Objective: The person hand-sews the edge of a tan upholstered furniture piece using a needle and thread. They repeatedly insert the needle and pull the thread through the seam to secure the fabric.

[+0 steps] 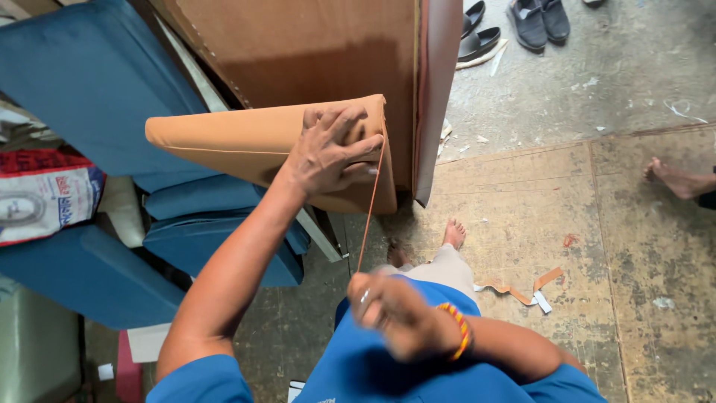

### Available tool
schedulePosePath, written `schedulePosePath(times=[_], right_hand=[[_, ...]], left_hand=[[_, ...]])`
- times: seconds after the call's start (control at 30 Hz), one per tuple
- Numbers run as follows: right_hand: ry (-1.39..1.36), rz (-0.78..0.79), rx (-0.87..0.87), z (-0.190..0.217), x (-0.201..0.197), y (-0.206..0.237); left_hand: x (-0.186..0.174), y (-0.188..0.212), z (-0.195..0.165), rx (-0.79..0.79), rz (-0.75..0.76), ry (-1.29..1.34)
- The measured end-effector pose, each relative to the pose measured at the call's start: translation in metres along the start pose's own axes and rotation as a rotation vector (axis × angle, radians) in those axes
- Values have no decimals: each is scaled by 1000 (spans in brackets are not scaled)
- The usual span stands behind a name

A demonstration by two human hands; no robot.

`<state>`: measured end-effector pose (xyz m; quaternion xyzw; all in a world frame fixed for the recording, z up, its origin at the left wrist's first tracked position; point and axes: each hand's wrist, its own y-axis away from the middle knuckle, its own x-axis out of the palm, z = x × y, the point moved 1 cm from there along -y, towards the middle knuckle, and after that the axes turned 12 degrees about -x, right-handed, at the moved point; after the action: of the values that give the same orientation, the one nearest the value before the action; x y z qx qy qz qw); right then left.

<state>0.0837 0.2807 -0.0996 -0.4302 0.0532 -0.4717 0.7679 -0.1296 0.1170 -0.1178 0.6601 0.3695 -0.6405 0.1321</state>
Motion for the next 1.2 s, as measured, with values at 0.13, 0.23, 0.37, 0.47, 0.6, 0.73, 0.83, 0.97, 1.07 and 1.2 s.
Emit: schedulePosePath(times=[0.13, 0.23, 0.37, 0.47, 0.6, 0.73, 0.83, 0.97, 1.07, 1.2], right_hand=[[96, 178, 138, 6, 24, -2], [148, 205, 201, 5, 27, -8], [254, 211, 182, 6, 30, -6], [300, 217, 183, 5, 32, -5], [261, 226, 183, 6, 28, -4], [112, 97, 294, 25, 4, 15], [-103, -91, 384, 45, -19, 37], [-254, -403, 507, 76, -52, 58], [-79, -545, 490, 71, -95, 57], [357, -509, 410, 29, -165, 36]], left_hand=[[-1, -5, 7, 23, 31, 42], [-1, -8, 10, 13, 42, 110], [1, -10, 13, -25, -28, 196], [3, -11, 15, 5, -70, 165], [7, -6, 9, -38, -28, 86], [23, 8, -27, -264, -214, 2], [41, 12, -56, -489, -332, 59], [54, 11, -73, -599, -440, 84], [52, 13, -74, -568, -476, 24], [47, 17, -73, -506, -506, 34]])
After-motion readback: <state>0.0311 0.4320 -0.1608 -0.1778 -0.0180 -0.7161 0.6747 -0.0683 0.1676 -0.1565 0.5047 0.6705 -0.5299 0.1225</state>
